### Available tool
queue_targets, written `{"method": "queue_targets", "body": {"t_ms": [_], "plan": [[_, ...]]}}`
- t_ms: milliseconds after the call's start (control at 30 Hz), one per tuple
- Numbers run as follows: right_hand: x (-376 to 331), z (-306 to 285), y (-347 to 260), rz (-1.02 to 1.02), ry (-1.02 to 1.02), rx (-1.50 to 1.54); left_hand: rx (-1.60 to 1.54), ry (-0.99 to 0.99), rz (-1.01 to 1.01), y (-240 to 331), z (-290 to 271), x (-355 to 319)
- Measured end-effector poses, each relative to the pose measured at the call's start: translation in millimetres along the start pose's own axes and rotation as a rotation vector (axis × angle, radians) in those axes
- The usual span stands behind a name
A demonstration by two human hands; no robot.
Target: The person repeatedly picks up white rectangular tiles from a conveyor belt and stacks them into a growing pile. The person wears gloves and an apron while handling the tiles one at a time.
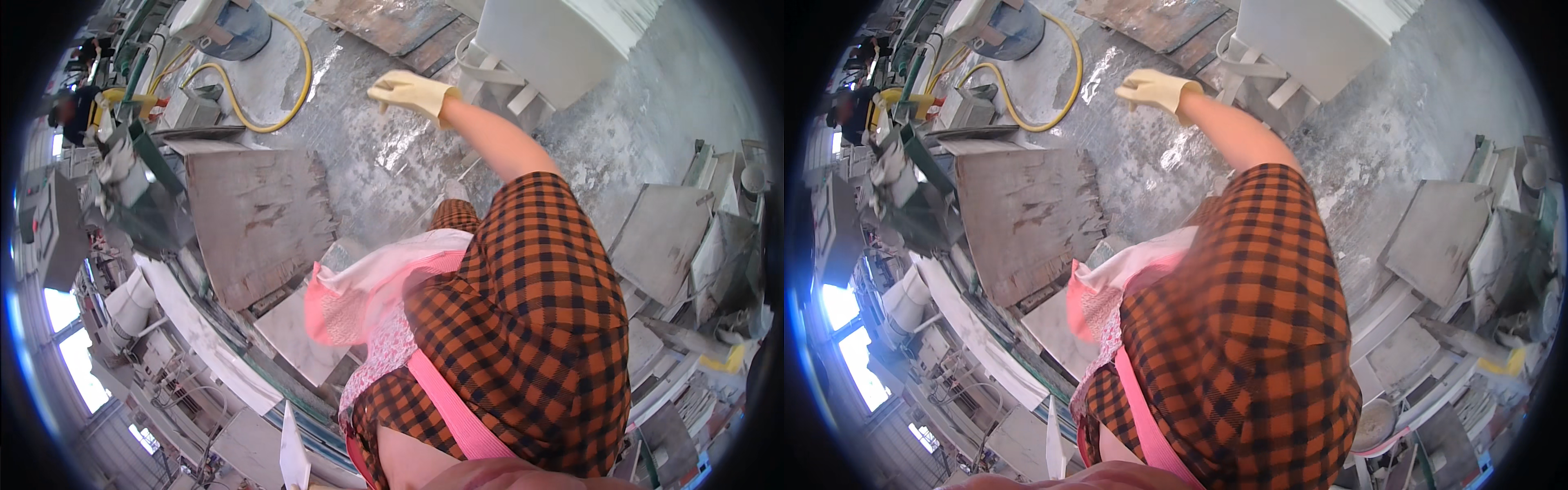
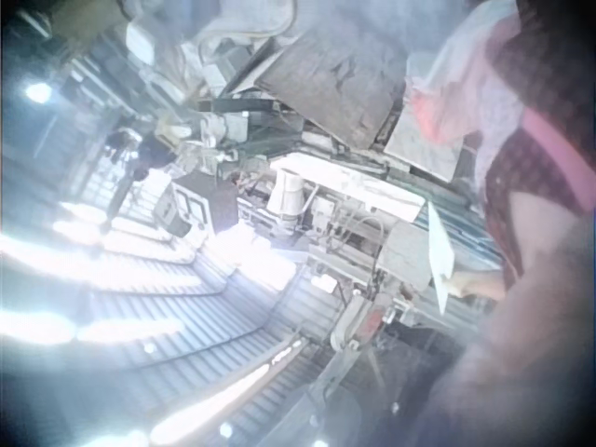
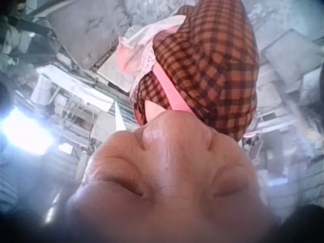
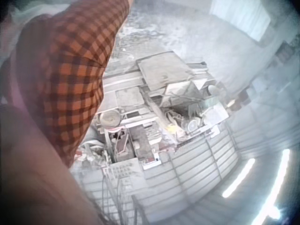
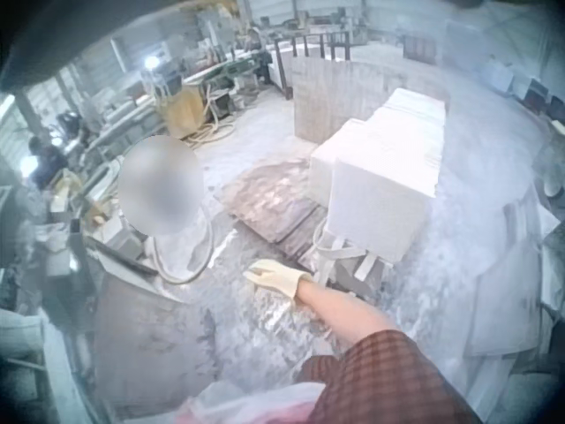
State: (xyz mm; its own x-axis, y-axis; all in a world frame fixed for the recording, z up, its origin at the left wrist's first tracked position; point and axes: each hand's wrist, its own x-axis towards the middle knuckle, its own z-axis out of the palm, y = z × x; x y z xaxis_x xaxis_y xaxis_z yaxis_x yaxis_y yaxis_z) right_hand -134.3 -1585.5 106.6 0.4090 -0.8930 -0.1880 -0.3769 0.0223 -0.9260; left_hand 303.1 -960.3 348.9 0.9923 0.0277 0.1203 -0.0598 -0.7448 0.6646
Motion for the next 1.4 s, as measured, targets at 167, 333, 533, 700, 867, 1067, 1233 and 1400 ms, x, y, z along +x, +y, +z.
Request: {"method": "queue_targets", "body": {"t_ms": [167,333,533,700,867,1067,1233,1400], "plan": [[39.7,-128.1,-5.2,-0.125,0.173,-0.299,0.012,0.032,0.002,68.5,10.2,-59.9],[39.8,-255.7,2.5,-0.478,0.752,-0.449,-0.333,-0.133,-0.105,154.7,102.6,-81.0],[-3.4,-383.1,56.7,-0.329,0.886,-0.848,-0.042,-0.705,0.034,262.4,349.8,-82.1],[-67.1,-418.0,68.3,0.003,0.979,-0.899,0.217,-1.195,0.579,364.2,597.6,-150.7],[-85.6,-409.9,80.5,0.389,1.103,-0.836,0.756,-1.328,1.499,444.6,794.4,-295.6],[-58.9,-432.3,103.6,0.523,1.066,-0.924,0.515,-1.527,2.368,532.1,926.8,-507.2],[-64.7,-428.5,96.6,0.580,1.049,-0.831,0.569,-1.566,2.684,541.5,949.1,-624.2],[-68.6,-425.8,96.7,0.580,1.043,-0.879,0.482,-1.545,2.951,527.5,950.0,-690.5]]}}
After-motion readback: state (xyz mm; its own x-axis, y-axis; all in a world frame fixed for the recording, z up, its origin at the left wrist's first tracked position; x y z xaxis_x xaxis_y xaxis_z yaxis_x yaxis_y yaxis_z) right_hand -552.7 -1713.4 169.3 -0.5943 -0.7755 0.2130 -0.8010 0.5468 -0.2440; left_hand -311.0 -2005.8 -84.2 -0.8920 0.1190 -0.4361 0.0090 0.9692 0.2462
